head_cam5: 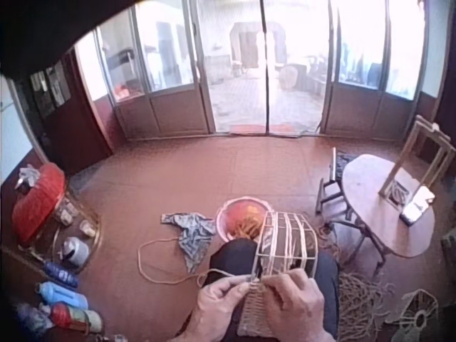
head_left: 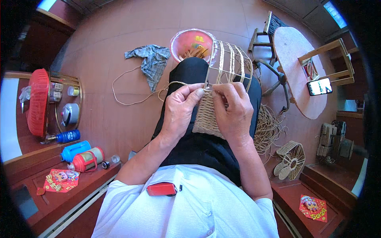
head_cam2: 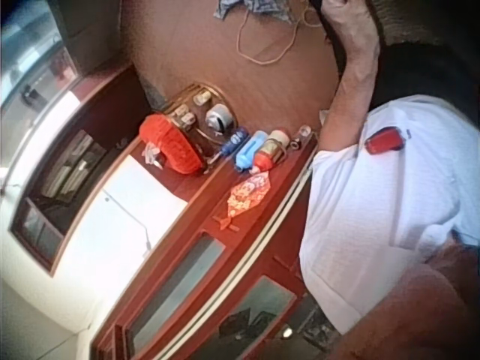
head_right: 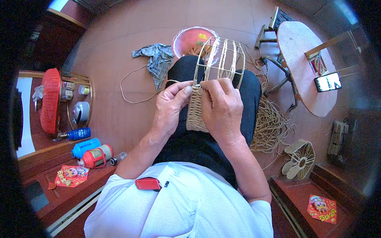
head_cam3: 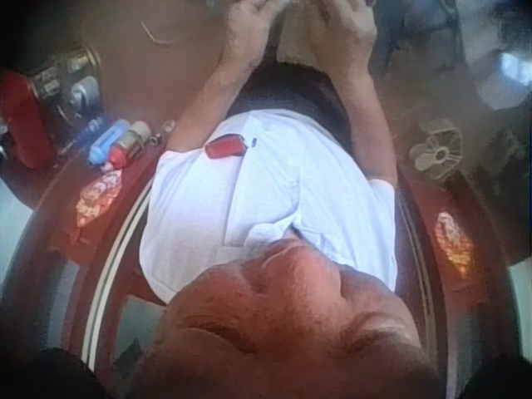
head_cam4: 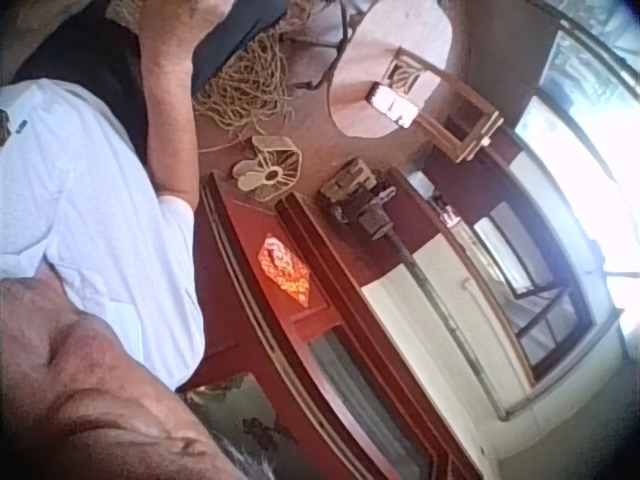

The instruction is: The person is weaving a wicker basket using long thin strips of plant material.

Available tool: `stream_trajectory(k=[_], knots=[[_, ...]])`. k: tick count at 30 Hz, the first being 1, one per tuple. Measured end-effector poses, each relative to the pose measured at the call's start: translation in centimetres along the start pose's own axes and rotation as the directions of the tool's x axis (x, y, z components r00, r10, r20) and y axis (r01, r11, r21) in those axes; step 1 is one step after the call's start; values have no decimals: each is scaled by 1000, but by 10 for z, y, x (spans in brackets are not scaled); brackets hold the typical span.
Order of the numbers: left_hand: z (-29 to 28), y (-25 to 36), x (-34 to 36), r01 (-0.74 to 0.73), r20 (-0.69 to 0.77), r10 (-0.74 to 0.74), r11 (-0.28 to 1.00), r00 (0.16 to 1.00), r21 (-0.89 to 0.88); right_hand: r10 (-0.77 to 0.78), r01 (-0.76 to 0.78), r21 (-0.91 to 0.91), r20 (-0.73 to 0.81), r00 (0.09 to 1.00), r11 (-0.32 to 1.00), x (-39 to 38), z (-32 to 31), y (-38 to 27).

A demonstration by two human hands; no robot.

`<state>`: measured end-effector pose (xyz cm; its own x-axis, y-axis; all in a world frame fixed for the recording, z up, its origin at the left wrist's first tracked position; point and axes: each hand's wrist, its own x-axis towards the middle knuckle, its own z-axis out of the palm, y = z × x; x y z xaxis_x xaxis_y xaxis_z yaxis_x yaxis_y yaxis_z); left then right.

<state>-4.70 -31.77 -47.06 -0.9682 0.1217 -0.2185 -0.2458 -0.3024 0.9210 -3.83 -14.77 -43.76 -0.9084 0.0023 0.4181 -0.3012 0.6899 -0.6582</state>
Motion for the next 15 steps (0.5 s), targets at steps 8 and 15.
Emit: stream_trajectory(k=[8, 15], knots=[[-4, -10, 12, 76, 84, -54, 952, 995, -297, 5, -5, 0, 63, 998, 1000, 6, -7, -4], [5, -6, 12, 100, 85, -70, 890, 994, -446, -11, 27, -72, 216, 976, 997, 22, -19, -8]])
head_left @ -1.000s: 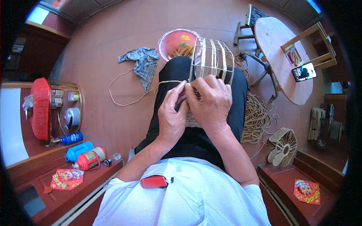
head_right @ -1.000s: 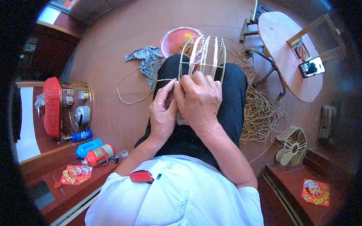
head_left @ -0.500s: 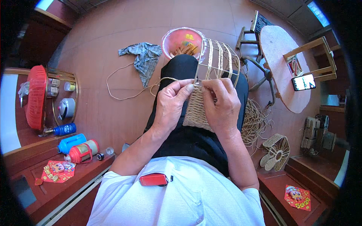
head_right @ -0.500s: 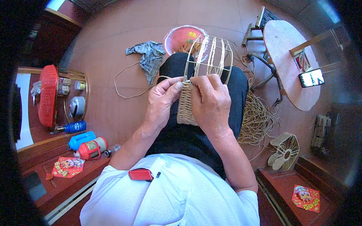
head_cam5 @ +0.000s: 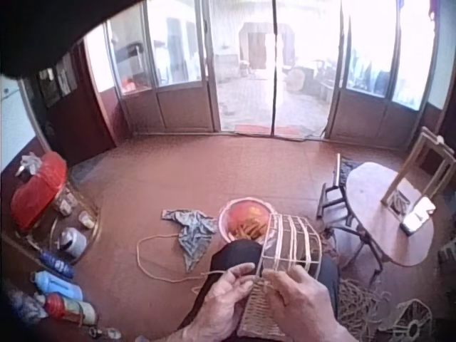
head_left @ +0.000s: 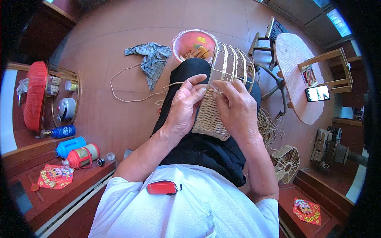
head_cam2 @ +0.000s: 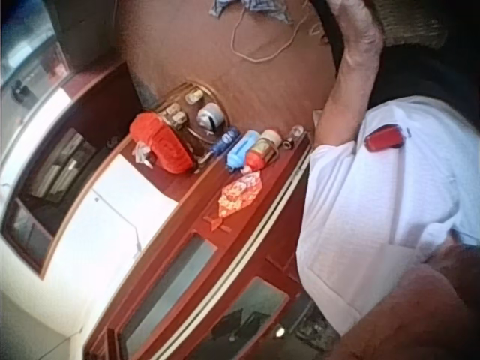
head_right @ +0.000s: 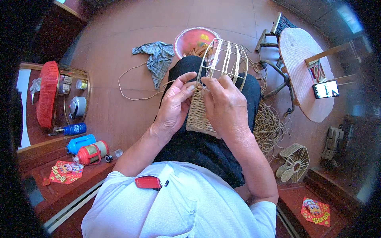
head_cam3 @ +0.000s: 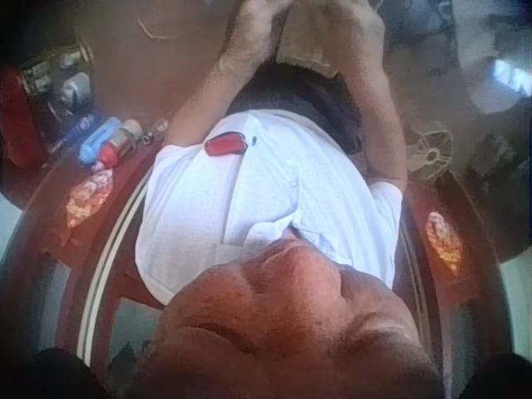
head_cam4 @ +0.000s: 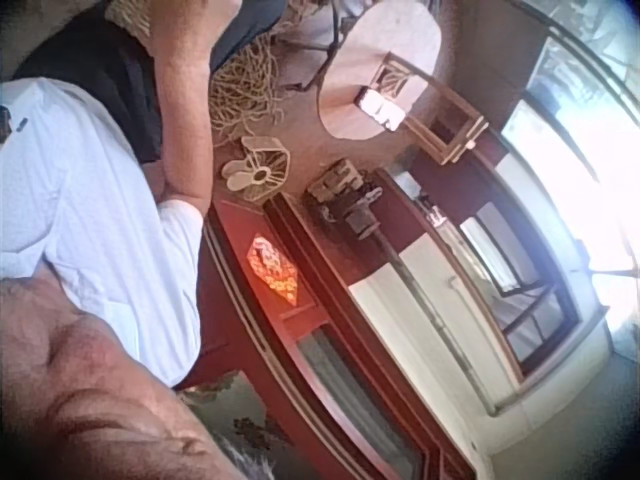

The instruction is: The person is weaving a wicker basket using long thin strips of plant material.

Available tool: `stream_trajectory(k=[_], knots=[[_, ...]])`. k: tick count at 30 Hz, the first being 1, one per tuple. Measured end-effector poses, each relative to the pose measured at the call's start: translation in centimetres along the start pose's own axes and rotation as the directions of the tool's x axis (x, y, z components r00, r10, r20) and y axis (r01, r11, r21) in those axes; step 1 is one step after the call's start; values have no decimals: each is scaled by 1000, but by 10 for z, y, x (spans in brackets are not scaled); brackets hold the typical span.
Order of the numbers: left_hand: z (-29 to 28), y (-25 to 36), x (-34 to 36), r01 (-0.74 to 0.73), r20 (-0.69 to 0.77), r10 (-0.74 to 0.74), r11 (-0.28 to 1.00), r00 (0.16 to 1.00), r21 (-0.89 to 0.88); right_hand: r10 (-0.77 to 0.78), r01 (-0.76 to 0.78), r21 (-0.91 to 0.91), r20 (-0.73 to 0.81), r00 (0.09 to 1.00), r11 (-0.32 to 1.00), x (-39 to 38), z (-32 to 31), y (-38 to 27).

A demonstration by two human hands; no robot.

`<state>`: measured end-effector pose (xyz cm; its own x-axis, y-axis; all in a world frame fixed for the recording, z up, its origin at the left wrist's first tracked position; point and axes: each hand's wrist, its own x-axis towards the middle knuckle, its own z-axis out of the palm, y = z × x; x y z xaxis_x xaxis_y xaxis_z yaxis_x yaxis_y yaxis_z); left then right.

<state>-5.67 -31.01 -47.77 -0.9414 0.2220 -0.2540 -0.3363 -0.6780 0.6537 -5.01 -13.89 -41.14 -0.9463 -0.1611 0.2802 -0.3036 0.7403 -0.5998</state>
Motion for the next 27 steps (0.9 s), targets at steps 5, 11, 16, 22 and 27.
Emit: stream_trajectory(k=[5, 11, 16, 22, 27], knots=[[-1, 1, -1, 16, 3, -16, 1000, 1000, -21, -43, 47, -42, 85, 995, 998, 8, -3, 4], [-2, 3, -2, -30, -7, 32, 979, 999, 202, -148, 151, -97, 41, 988, 984, 11, 8, 0], [-3, 4, -3, -136, 27, 136, 912, 990, 386, 4, 6, -83, 119, 993, 997, 10, 6, -3], [7, 16, -13, -389, 250, 437, 264, 864, 882, 105, -178, 214, 314, 943, 960, 14, -25, -7], [6, 41, 1, -599, 451, 430, 319, 782, 735, 51, -244, 715, 281, 958, 656, -11, -65, 30]])
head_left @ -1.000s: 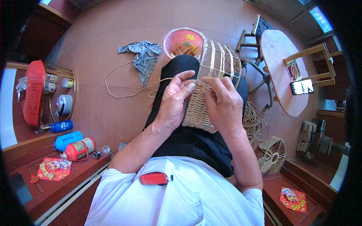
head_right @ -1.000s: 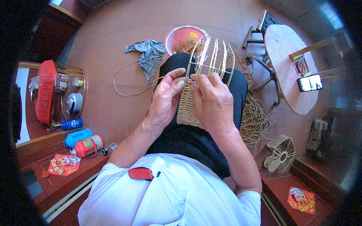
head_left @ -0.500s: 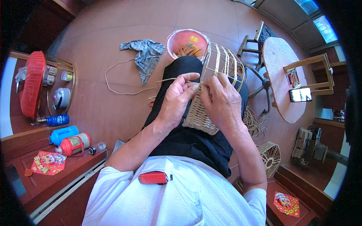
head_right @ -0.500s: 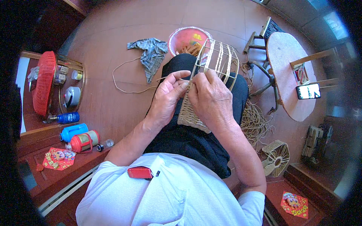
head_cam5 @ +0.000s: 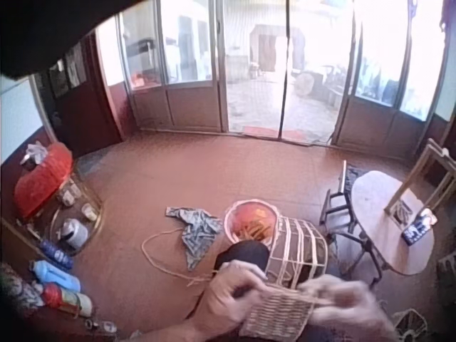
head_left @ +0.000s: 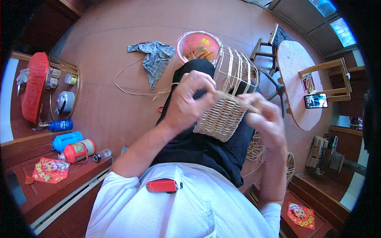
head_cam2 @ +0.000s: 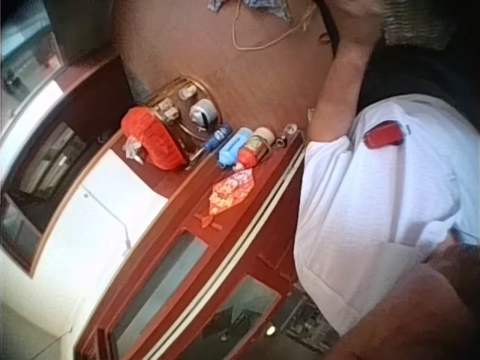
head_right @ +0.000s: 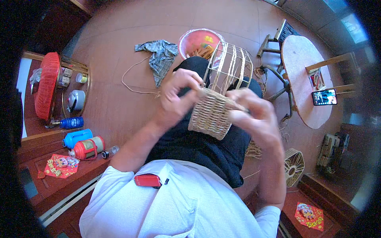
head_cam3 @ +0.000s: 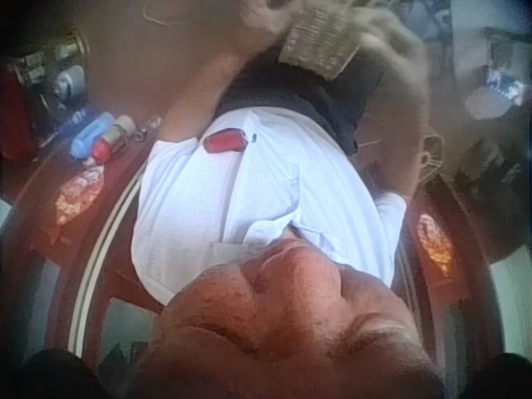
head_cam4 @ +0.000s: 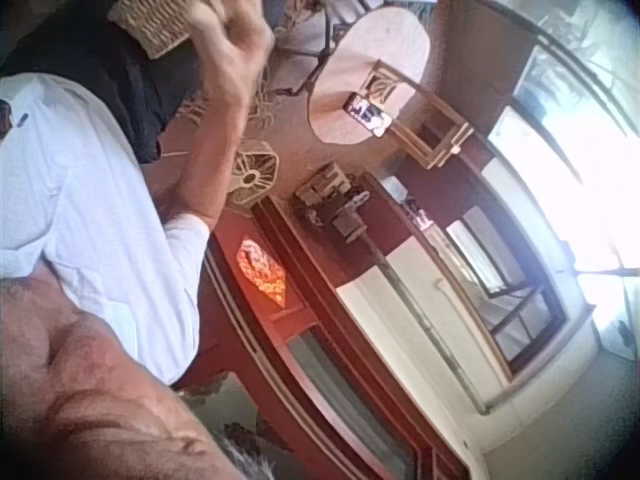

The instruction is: The person is weaving a wicker basket using long thin strips of plant material.

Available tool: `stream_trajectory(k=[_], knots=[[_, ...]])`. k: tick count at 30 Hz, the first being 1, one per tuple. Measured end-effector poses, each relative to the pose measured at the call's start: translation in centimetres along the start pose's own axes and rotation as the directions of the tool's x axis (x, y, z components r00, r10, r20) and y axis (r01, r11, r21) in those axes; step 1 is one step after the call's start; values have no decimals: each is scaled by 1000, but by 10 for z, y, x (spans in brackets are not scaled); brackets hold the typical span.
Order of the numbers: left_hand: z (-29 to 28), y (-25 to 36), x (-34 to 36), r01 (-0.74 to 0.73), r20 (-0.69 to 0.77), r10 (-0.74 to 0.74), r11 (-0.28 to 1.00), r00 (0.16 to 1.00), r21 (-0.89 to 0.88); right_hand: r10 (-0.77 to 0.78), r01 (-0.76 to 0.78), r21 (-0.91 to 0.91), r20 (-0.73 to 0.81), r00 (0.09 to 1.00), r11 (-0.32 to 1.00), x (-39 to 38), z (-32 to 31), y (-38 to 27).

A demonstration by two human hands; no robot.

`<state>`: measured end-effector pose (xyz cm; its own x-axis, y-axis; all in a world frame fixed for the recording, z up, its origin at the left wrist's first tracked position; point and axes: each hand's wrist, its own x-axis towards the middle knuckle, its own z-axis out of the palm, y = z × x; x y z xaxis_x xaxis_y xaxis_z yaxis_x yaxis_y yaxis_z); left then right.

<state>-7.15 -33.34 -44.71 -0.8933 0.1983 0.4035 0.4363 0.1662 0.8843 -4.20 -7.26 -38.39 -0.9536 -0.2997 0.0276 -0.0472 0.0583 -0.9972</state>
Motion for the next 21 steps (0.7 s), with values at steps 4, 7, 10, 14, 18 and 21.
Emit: stream_trajectory(k=[4, 7, 10, 14, 18, 21], knots=[[-57, -13, 15, 244, 48, -306, 643, 951, -726, 107, -46, 163, -388, 915, 986, -71, -104, 16], [-113, -35, 18, 266, 18, -381, 611, 924, -746, 106, -66, 87, -623, 775, 994, -145, -188, 34], [-166, -47, 22, 234, -118, -431, 677, 894, -698, 67, -157, -48, -754, 654, 986, -235, -266, 55], [-228, -66, 26, 275, -238, -535, 707, 811, -651, 4, -317, -137, -913, 408, 938, -368, -350, 111], [-277, -88, 22, 308, -328, -555, 761, 764, -571, 184, -696, 19, -969, 163, 718, -479, -377, 165], [-329, -121, 2, 328, -415, -582, 777, 700, -537, 42, -760, -146, -974, 222, 633, -550, -392, 194]])
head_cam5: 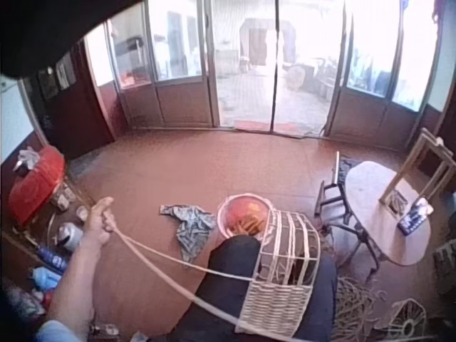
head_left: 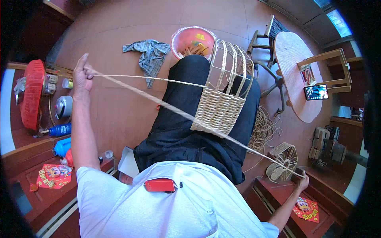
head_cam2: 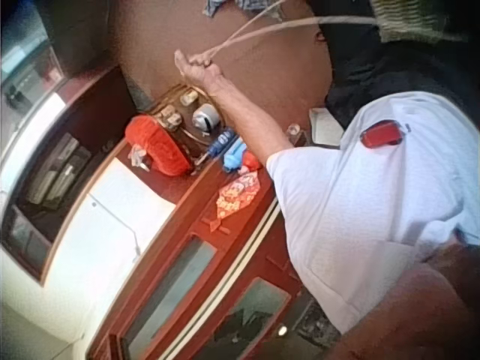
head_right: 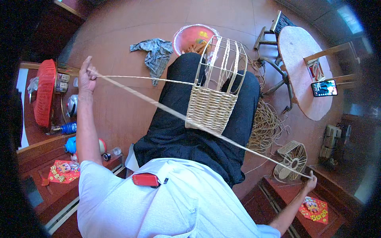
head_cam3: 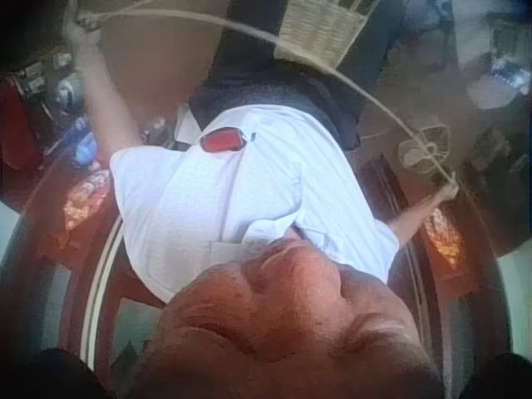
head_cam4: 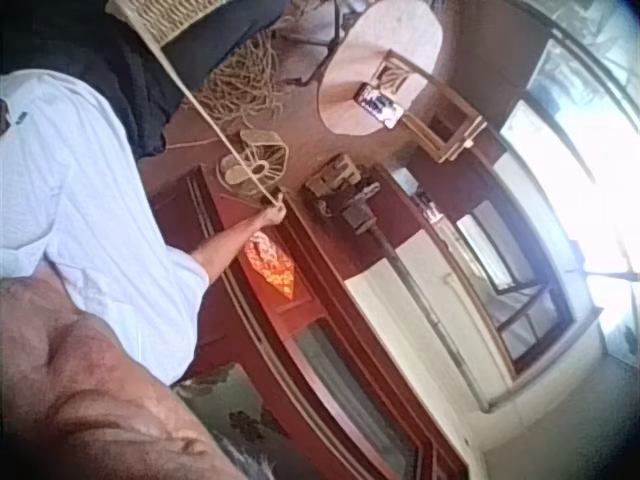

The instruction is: The person is weaving a wicker basket using long thin strips of plant material.

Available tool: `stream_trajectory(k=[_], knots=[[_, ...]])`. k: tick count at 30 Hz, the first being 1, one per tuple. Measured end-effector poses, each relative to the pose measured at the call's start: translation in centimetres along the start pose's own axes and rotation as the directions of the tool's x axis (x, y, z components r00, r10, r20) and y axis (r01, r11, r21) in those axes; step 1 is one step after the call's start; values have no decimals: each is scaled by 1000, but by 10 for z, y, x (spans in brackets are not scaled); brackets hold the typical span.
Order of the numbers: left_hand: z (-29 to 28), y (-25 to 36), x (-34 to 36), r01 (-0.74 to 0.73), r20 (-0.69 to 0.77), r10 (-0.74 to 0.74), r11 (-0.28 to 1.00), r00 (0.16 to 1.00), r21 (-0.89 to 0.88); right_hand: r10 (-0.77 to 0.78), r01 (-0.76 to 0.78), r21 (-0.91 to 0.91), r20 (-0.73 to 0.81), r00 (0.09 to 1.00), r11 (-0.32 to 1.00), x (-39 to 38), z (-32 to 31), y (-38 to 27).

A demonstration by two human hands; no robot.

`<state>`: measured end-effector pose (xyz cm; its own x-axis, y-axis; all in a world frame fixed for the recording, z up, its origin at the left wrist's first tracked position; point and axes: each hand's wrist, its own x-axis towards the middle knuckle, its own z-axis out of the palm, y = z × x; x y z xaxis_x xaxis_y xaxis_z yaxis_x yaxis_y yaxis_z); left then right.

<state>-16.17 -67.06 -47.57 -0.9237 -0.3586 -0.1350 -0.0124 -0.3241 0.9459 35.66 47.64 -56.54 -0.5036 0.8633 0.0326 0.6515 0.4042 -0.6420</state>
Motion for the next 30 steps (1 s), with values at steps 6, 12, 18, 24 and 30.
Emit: stream_trajectory(k=[6, 12, 18, 24, 30], knots=[[-15, -19, 20, -509, 446, 354, 106, 822, 854, 220, -82, -218, 746, 629, 973, -63, 44, 11], [227, -35, -182, -806, 810, 135, 283, 570, 520, -81, 124, -15, 677, 731, 992, -126, 156, -275], [248, -66, -188, -555, 746, 15, 678, 666, 482, -364, 304, 205, 603, 710, 930, -184, 195, -428], [256, -83, -178, -295, 632, -134, 798, 763, 525, -463, 347, 308, 567, 681, 886, -202, 224, -461], [255, -110, -184, -62, 635, -166, 945, 755, 321, -531, 397, 354, 533, 658, 847, -221, 235, -471]])
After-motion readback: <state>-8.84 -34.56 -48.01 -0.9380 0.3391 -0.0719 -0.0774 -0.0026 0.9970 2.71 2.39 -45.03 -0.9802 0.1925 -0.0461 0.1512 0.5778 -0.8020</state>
